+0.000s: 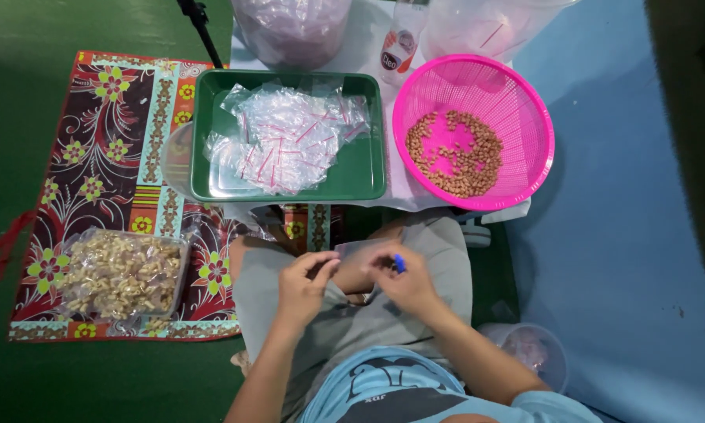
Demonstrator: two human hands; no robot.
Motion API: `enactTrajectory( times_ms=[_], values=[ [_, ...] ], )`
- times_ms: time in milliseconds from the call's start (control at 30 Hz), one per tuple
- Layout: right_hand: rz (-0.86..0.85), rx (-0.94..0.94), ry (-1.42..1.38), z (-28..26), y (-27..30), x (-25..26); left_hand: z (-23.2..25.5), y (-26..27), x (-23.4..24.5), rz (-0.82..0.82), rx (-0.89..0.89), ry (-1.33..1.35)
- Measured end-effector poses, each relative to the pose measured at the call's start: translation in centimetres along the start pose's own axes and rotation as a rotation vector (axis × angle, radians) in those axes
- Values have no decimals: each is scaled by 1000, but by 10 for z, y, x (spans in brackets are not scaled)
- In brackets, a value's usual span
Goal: Scooping small snack items from a basket into individual plastic bags and sealing them for distribution.
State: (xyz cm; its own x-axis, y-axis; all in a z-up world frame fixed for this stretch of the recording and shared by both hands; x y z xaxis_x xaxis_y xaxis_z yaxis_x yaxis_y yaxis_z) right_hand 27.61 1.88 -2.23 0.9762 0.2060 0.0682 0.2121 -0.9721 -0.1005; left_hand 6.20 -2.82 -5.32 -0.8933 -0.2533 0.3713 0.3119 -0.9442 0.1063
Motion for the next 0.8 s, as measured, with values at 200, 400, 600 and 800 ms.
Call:
enactTrajectory(
  times_ms=[200,400,600,800],
  values=[
    [-21,-165,-24,30,11,-16,39,12,-10,-41,-208,-67],
    [-51,-211,-89,15,9,-15,31,15,-20,-100,-200,-53],
    [-19,-279,-96,7,7,-1,28,15,-32,-162,-166,-30],
    [-45,-181,260,-7,6,12,29,24,-42,-157,-140,-144]
  ],
)
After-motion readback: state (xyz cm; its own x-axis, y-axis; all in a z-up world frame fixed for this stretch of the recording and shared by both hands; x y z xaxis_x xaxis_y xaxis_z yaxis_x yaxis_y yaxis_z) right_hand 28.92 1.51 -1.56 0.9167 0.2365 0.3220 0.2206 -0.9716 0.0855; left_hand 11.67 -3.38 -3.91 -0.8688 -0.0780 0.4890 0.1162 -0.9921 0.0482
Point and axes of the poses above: each hand's wrist, its own y-axis away from the middle knuckle, its own x-axis out of the back of the hand, z = x × y, the point moved 10 cm from there along -y, towards the middle knuckle, and after that the axes turned 15 degrees about -y, right-handed, at the moved point
